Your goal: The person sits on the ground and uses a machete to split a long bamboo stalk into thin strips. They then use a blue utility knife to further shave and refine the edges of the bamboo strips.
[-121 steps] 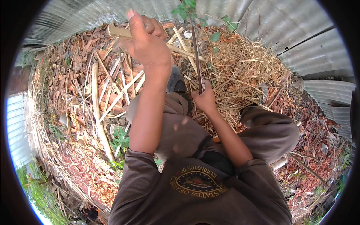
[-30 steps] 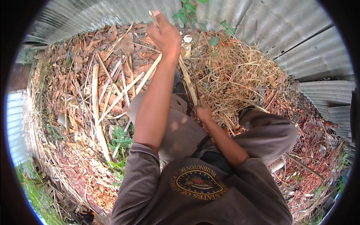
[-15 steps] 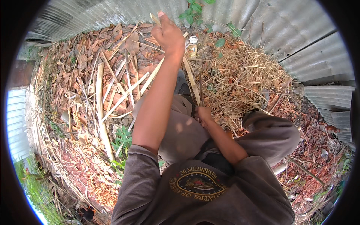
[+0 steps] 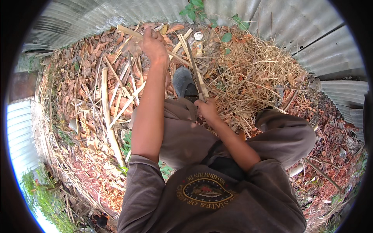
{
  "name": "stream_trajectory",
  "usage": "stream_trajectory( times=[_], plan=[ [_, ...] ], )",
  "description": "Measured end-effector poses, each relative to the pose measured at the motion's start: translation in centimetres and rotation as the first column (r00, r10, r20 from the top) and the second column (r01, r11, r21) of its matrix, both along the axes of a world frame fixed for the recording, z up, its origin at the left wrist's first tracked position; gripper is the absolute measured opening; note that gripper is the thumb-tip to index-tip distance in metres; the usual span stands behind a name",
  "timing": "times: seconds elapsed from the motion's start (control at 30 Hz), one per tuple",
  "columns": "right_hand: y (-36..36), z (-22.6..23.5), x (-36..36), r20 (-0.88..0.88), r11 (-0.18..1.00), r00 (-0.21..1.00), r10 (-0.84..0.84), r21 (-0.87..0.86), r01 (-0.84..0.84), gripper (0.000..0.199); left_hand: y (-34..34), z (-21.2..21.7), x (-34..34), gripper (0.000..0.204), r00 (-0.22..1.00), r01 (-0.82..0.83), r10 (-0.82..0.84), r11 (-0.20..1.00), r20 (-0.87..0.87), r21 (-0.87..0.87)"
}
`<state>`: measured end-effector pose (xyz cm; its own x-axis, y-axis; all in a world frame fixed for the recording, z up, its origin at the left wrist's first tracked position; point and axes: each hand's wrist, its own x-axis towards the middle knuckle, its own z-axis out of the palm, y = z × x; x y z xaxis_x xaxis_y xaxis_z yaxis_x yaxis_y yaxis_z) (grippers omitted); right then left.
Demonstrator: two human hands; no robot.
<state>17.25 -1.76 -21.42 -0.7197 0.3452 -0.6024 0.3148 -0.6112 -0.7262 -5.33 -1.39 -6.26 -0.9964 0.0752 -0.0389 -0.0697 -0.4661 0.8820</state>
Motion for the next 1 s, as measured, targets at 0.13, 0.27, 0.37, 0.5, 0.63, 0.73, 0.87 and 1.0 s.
stream_trajectory(
  times=[0.13, 0.27, 0.37, 0.5, 0.63, 0.73, 0.87, 1.0],
  plan=[
    [-2.0, -1.8, -0.3, 0.109, 0.994, 0.991, 0.078, 0.069, -0.086, 0.015, -2.1, -0.4, -0.4, 0.045, 0.99, 0.125, -0.126, 0.992, -0.06, -0.025],
    [-2.4, 1.3, -2.1, -0.03, 0.926, 0.99, 0.14, 0.357, -0.12, 0.02, -2.4, -0.2, 0.0, 0.047, 0.985, 0.164, -0.164, 0.986, -0.044, -0.018],
    [-2.8, -5.3, -1.9, 0.021, 0.893, 0.997, 0.079, 0.442, -0.081, 0.02, -2.0, 0.3, 0.2, 0.047, 0.983, 0.177, -0.177, 0.984, -0.055, -0.007],
    [-1.5, -7.5, -2.0, 0.136, 0.951, 0.988, 0.072, 0.288, -0.109, 0.019, -2.4, -0.4, 0.0, 0.048, 0.976, 0.207, -0.203, 0.978, -0.079, 0.035],
    [-1.4, -1.2, -3.6, -0.033, 0.91, 0.992, 0.119, 0.403, -0.096, 0.02, -3.2, -0.6, -0.2, 0.048, 0.909, 0.409, -0.404, 0.912, -0.104, 0.022],
    [0.3, -3.7, -3.1, 0.01, 0.881, 0.977, 0.213, 0.431, -0.197, 0.021, -3.9, -0.7, -1.2, 0.047, 0.851, 0.521, -0.516, 0.853, -0.102, 0.03],
    [0.9, -0.8, -4.2, -0.009, 0.915, 0.972, 0.236, 0.339, -0.219, 0.021, -4.9, -0.8, -2.1, 0.046, 0.832, 0.555, -0.552, 0.829, -0.06, 0.061],
    [-0.1, 0.7, -5.7, -0.155, 0.858, 0.955, 0.252, 0.493, -0.146, 0.016, -4.7, -0.9, -2.0, 0.044, 0.808, 0.585, -0.582, 0.811, -0.09, 0.015]
  ],
)
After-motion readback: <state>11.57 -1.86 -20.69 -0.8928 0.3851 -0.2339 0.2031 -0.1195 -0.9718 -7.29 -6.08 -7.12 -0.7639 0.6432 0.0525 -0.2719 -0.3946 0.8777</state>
